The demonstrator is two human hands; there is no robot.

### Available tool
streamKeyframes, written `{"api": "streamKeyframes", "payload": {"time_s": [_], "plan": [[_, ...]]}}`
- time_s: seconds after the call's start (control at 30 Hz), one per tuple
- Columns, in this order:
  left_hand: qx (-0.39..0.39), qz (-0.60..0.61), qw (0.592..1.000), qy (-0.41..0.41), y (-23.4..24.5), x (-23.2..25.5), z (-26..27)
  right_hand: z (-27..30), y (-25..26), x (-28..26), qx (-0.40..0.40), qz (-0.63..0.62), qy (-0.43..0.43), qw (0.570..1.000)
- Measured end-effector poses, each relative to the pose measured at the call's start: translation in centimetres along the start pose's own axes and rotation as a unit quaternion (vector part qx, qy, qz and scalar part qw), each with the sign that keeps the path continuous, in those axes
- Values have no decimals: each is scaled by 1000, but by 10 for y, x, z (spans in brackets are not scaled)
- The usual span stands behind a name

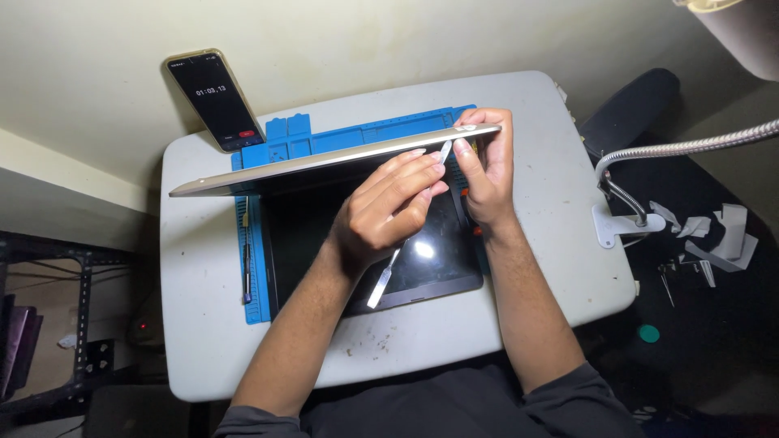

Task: The person uses a screwdriver to remove screws from the back of a silver laptop placed on a blue mat. They then use a plastic pry tool to separate the laptop's screen bezel from the main body, working along the edges to release the clips.

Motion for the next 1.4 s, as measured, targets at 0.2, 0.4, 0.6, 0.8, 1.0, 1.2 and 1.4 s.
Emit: {"api": "streamKeyframes", "payload": {"time_s": [0.2, 0.4, 0.6, 0.8, 1.0, 1.2, 1.4], "plan": [[-13, -23, 1000, -6, -2, 2, -5, 0, 1, 1, -1, 3, 4, 1000], [2, -49, 999, -4, -9, 4, -3, 1, 0, 1, 8, -10, 5, 1000], [-35, 9, 996, 78, -3, -2, -19, 1, -2, -4, 21, -23, -8, 999], [-31, 31, 985, 164, -9, -19, -22, 5, -3, -3, 46, -76, -22, 996], [-100, 119, 944, 292, -12, -39, -29, 8, -3, 3, 93, -115, -57, 987], [-132, 141, 933, 304, -12, -41, -40, 5, -3, 1, 114, -109, -96, 983], [-196, 132, 896, 376, -28, -55, -28, 2, -4, -8, 144, -146, -150, 967]]}}
Point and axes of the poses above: each hand's wrist, its own z-axis away from the middle knuckle, its own y-axis out of the back of the hand, x = y × z, the point moved 7 cm from there along -z, towards the middle knuckle, and after that the axes turned 15 degrees about -x, right-handed, at the moved point
